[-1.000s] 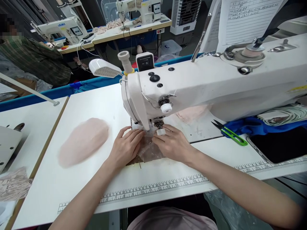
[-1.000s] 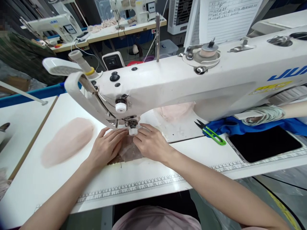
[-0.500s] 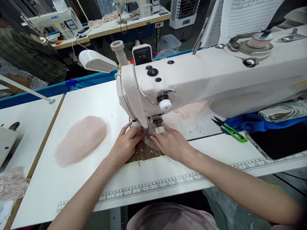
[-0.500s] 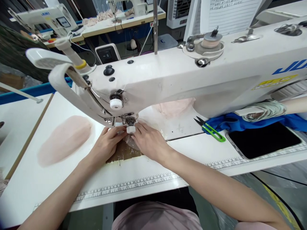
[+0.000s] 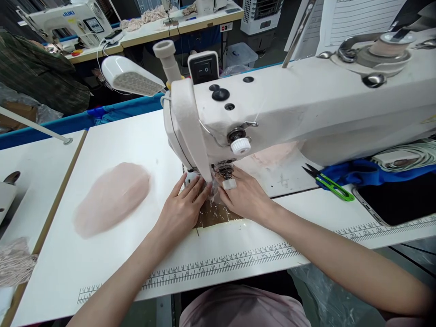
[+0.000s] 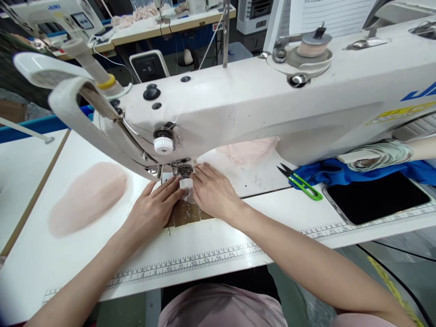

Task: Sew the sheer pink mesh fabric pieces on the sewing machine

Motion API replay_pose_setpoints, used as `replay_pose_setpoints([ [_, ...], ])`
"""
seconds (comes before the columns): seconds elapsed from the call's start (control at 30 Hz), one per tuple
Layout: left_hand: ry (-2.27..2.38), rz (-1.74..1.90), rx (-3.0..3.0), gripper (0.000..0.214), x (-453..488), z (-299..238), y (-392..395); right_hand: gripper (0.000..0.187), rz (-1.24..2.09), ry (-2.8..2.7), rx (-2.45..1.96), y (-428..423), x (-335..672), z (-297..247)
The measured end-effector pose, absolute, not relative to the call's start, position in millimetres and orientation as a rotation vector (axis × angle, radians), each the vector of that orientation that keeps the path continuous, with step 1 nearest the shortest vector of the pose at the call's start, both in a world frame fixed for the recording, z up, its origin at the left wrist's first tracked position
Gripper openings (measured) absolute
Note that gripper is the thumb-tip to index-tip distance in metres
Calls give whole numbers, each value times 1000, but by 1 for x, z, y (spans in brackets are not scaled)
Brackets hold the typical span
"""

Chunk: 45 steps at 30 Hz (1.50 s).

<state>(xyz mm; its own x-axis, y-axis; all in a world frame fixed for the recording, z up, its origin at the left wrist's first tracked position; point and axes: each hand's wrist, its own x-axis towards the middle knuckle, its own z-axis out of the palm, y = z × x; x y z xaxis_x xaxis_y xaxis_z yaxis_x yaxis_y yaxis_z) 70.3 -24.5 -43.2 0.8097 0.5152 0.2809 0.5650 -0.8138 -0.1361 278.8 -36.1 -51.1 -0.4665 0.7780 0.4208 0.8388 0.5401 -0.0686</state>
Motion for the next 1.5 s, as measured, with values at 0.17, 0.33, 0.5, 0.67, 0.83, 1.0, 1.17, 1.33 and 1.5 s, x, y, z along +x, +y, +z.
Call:
replay_pose_setpoints([
  [0.17, -914, -361, -2676, 36, 81, -41, -35, 31, -189, -2353, -1294, -34, 278, -49],
  [0.33, -923, -338, -2652, 35, 83, -41, -38, 31, -179, -2372, -1286, -32, 279, -50],
  [0.5, -931, -329, -2648, 37, 83, -42, -38, 32, -174, -2388, -1297, -31, 280, -50],
  [0.67, -950, -330, -2637, 37, 83, -42, -39, 34, -173, -2398, -1293, -32, 280, -50],
  [0.83, -956, -316, -2634, 37, 83, -44, -38, 34, -244, -2409, -1283, -31, 281, -52],
  [1.0, -966, -353, -2638, 39, 82, -46, -38, 30, -215, -2394, -1195, -37, 286, -50],
  [1.17, -999, -424, -2677, 45, 79, -49, -36, 36, -118, -2421, -1095, -48, 286, -46],
  [1.33, -1005, -484, -2684, 47, 78, -51, -35, 19, -343, -2397, -1135, -45, 278, -48],
  [1.5, -933, -473, -2658, 41, 76, -50, -37, 22, -409, -2324, -1019, -42, 280, -48],
])
